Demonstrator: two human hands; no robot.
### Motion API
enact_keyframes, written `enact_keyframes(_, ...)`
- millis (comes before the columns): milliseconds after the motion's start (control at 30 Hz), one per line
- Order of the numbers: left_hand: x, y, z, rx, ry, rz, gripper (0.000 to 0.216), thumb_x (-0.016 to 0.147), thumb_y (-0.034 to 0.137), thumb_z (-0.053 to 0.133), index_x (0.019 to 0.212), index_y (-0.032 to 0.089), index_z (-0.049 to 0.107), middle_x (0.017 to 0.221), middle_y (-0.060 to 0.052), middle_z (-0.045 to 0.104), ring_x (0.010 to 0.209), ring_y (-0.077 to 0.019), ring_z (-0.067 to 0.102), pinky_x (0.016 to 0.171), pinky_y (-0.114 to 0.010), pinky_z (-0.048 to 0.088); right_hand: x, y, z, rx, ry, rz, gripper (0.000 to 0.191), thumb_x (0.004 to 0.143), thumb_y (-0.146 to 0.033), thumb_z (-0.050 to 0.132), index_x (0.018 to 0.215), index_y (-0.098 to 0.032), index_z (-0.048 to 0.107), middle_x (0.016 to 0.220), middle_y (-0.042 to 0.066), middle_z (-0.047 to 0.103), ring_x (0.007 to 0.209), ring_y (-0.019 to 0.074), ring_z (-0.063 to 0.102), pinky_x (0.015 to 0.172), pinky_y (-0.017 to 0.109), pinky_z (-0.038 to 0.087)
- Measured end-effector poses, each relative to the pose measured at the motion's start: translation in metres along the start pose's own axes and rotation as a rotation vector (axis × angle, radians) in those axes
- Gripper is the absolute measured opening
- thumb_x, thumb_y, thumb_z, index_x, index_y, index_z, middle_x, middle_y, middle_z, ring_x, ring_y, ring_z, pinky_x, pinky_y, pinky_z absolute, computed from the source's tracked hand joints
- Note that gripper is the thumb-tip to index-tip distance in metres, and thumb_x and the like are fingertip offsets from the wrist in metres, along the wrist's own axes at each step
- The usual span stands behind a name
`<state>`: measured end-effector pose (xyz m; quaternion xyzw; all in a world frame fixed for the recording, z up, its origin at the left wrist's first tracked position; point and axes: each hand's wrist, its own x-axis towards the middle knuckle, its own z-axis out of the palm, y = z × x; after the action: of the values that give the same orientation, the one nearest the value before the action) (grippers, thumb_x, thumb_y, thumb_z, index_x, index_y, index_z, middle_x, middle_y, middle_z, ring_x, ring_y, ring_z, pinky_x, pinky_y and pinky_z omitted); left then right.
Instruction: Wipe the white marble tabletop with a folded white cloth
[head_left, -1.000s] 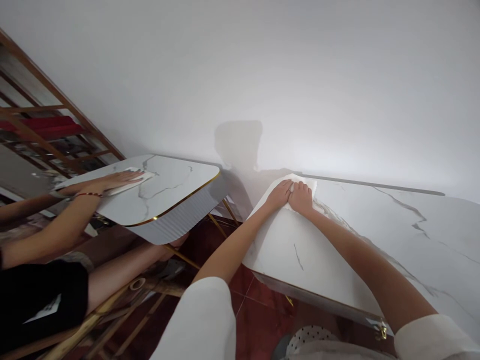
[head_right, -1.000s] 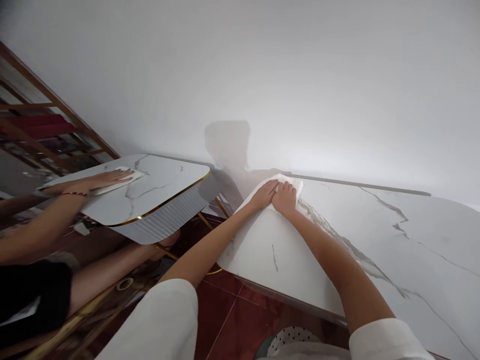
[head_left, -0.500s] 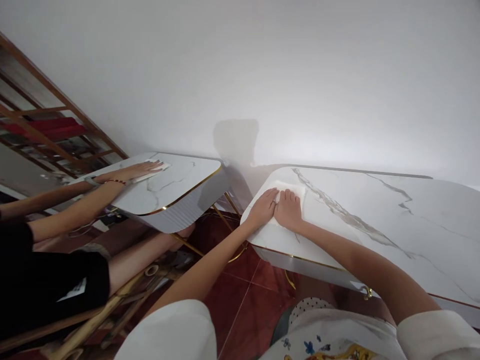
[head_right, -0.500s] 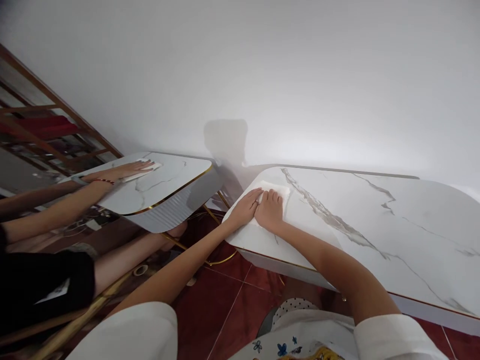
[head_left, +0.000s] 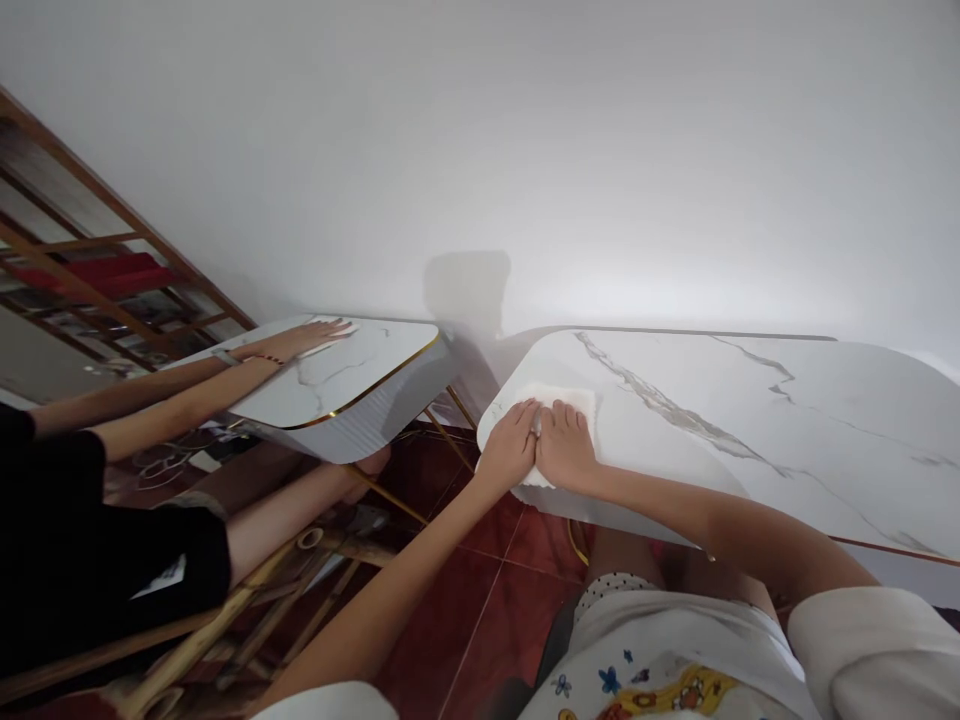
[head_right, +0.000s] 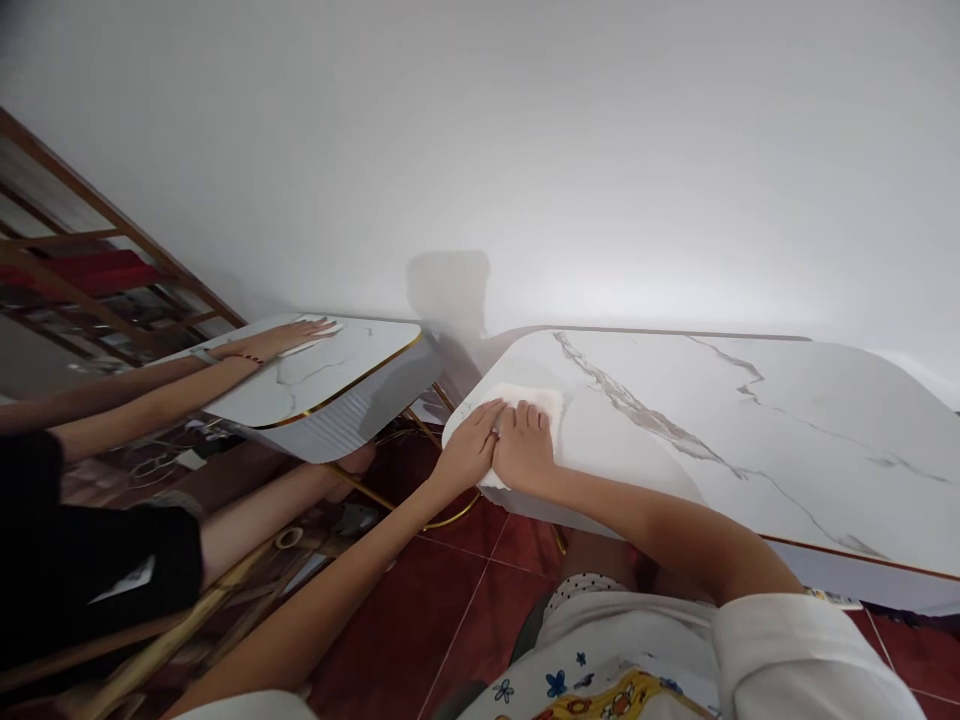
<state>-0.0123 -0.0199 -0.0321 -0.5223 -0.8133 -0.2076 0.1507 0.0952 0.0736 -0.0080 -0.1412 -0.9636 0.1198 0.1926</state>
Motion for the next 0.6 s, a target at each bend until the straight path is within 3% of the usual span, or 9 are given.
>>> enact_keyframes(300,0.01,0.05,0.009,0.015,-0.04,0.01,0.051,0.081,0.014,0.036,0.13,0.018,0.052,0.136,-0.01,0.055,0.13,-0.0256,0.046,0.111,-0.047,0.038,-0.025,0.036,-0.015,-0.046,0.024,0.001,0.042,0.091,-0.02,0.042,0.13,-0.007,0.049,0.136,0.019,0.049,0.12,0.0309,0.043,0.102,0.043,0.029)
enact_keyframes(433,0.03,0.052,0.018,0.0,-0.035,0.04,0.048,0.082,0.014,0.037,0.127,0.018,0.053,0.132,-0.01,0.057,0.127,-0.0238,0.049,0.111,-0.043,0.038,-0.014,0.053,-0.016,-0.057,0.025,0.015,0.037,0.091,-0.019,0.041,0.125,-0.01,0.052,0.127,0.017,0.053,0.113,0.0296,0.046,0.097,0.041,0.032)
enact_keyframes(600,0.065,0.04,0.033,-0.045,-0.004,0.049,0.044,0.084,0.013,0.034,0.123,0.015,0.054,0.128,-0.012,0.058,0.125,-0.023,0.05,0.111,-0.041,0.038,0.021,0.076,-0.012,-0.076,0.01,0.002,0.034,0.093,-0.02,0.039,0.123,-0.012,0.053,0.124,0.016,0.053,0.109,0.029,0.046,0.095,0.041,0.034)
